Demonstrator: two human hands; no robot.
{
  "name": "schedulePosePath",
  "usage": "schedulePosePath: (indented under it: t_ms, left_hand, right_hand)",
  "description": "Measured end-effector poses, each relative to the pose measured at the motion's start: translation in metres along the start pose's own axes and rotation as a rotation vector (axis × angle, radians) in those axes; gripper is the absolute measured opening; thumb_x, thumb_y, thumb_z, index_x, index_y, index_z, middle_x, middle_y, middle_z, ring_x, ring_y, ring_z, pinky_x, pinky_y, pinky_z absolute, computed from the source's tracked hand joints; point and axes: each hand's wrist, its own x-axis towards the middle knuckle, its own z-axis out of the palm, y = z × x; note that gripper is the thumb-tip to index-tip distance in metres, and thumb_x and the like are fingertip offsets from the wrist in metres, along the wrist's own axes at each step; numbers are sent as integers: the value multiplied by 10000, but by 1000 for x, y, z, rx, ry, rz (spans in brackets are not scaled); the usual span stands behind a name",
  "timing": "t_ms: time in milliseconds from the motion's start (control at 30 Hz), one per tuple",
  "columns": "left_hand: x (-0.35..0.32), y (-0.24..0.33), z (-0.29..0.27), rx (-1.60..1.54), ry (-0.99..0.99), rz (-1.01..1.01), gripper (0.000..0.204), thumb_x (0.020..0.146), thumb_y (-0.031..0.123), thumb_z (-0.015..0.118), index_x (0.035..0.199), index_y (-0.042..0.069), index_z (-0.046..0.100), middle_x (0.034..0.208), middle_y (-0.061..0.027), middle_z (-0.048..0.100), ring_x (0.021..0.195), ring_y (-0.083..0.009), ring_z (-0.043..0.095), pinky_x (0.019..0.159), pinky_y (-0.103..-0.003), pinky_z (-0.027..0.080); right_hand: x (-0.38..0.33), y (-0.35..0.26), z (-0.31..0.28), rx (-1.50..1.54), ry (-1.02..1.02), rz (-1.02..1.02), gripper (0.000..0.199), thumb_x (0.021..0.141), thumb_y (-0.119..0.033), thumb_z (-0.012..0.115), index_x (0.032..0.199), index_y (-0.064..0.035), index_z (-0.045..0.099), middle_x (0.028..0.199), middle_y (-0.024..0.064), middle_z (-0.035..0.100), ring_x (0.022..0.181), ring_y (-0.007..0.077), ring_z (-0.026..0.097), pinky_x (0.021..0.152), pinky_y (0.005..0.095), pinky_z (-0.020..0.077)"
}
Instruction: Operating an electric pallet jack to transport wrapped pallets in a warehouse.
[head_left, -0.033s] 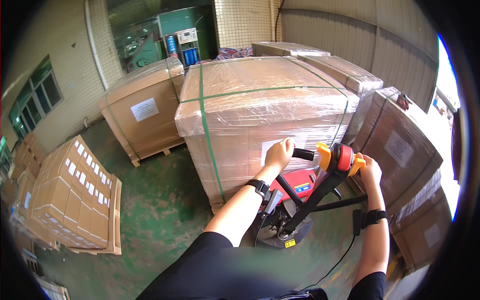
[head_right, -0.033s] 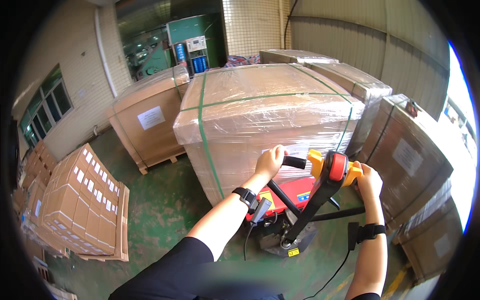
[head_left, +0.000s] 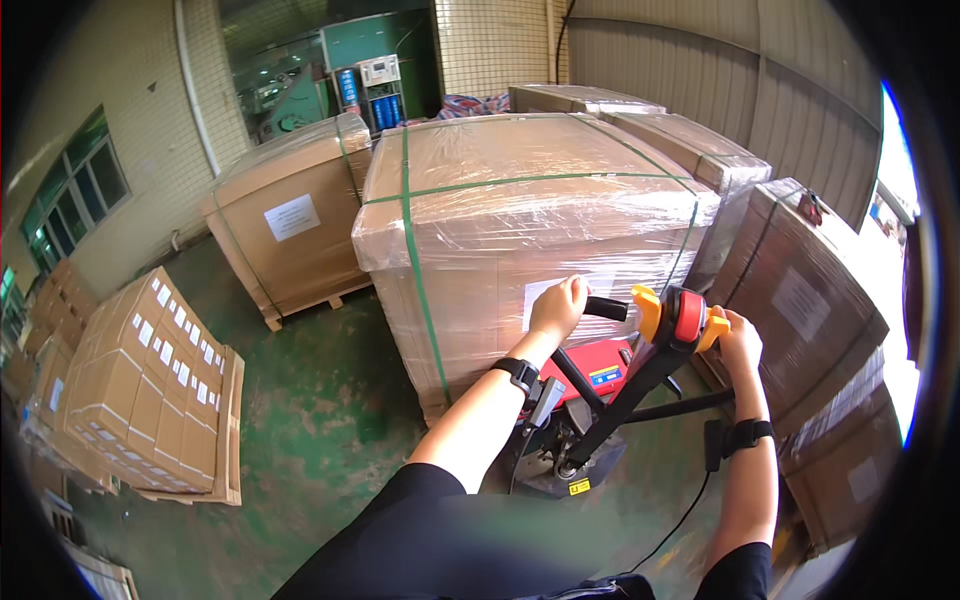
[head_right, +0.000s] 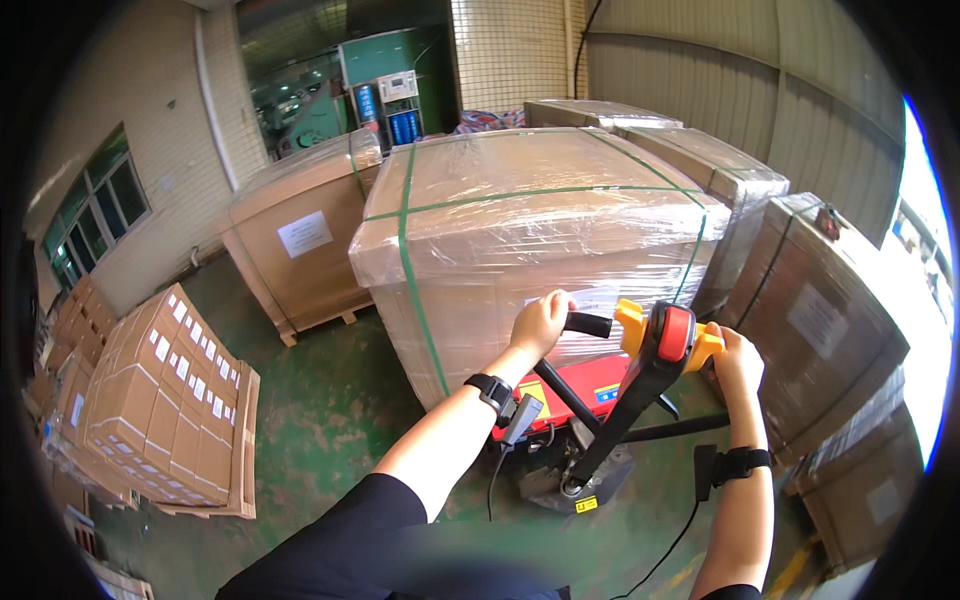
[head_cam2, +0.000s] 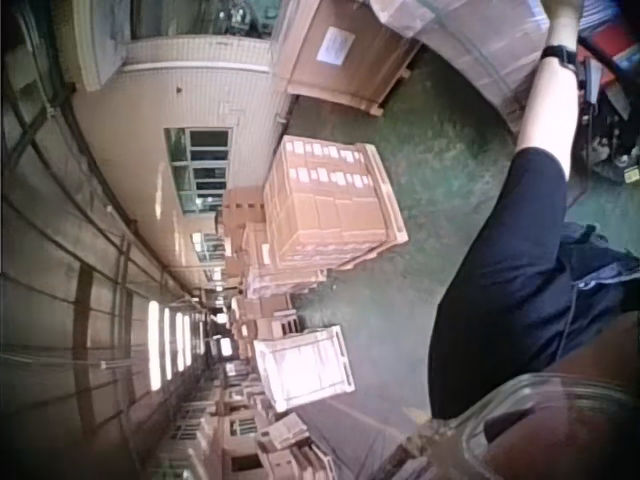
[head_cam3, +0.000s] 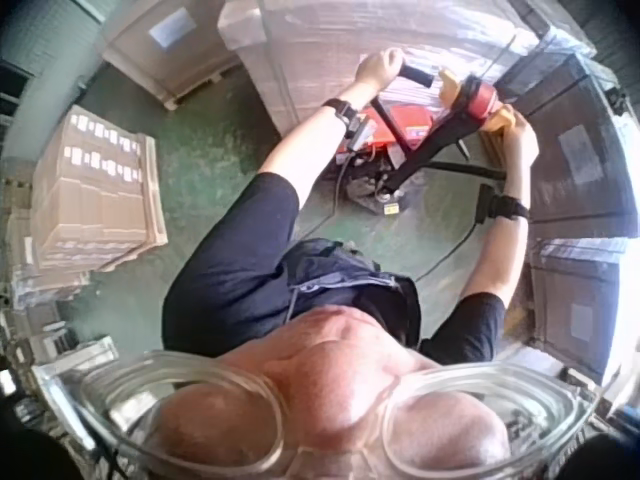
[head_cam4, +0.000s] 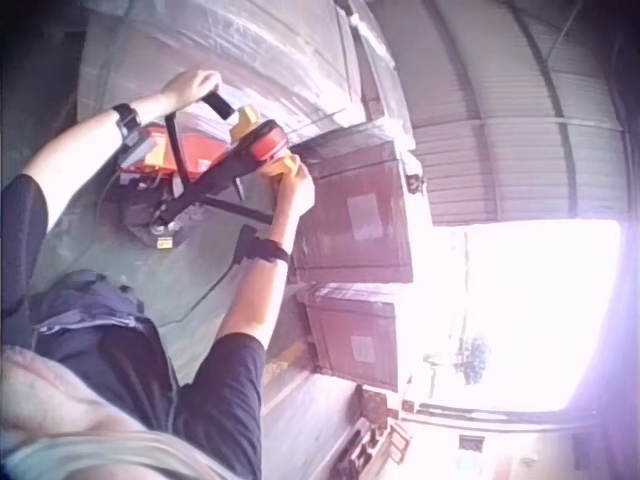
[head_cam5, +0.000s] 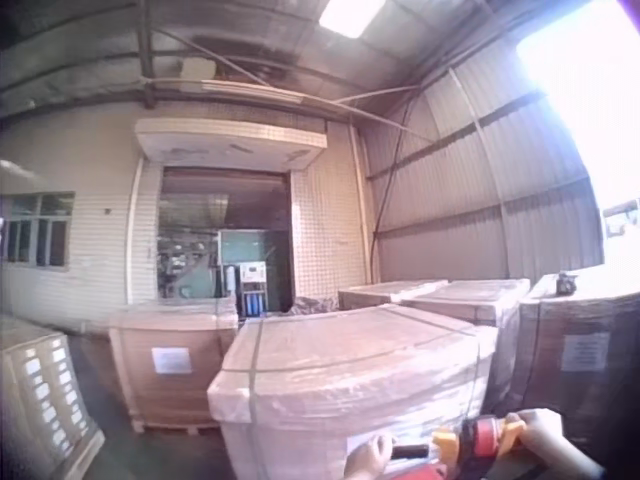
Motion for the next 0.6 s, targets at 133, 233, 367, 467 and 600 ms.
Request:
schedulePosePath:
  t_ms: [133,233,367,467,600]
  left_hand:
    - [31,-11,15,14,86,7,372,941,308,313,843,118,617,806,-136,653,803,-349,615,707,-450,471]
    - [64,-21,25,10,49,-35,385,945,315,319,826,114,626,820,-131,654,807,-346,614,709,-443,472]
    - [102,-37,43,32,68,-39,381,944,319,322,827,114,622,819,-127,654,799,-344,615,708,-449,471]
    - [133,-47,58,27,94,-20,380,944,319,321,827,116,620,807,-126,655,788,-346,616,704,-451,474]
    - [175,-74,85,61,144,5,379,938,324,322,840,115,622,769,-156,646,759,-369,616,686,-481,477]
  right_hand:
    - [58,-1,17,-61,-73,-70,374,904,-437,481,1017,-150,692,724,79,655,532,167,612,491,321,459]
    - [97,8,32,-170,-28,-152,402,908,-467,447,1007,-160,687,721,80,656,620,218,637,607,335,480]
    - [138,-4,47,-129,-65,-118,408,910,-473,448,1008,-160,691,656,66,647,533,175,618,582,306,470]
    - [171,-1,63,-141,-69,-112,407,910,-474,450,1008,-162,692,668,69,652,545,178,624,587,309,472]
    - [228,3,87,-109,-127,-60,403,902,-478,462,1013,-165,691,718,76,669,630,200,650,627,321,481]
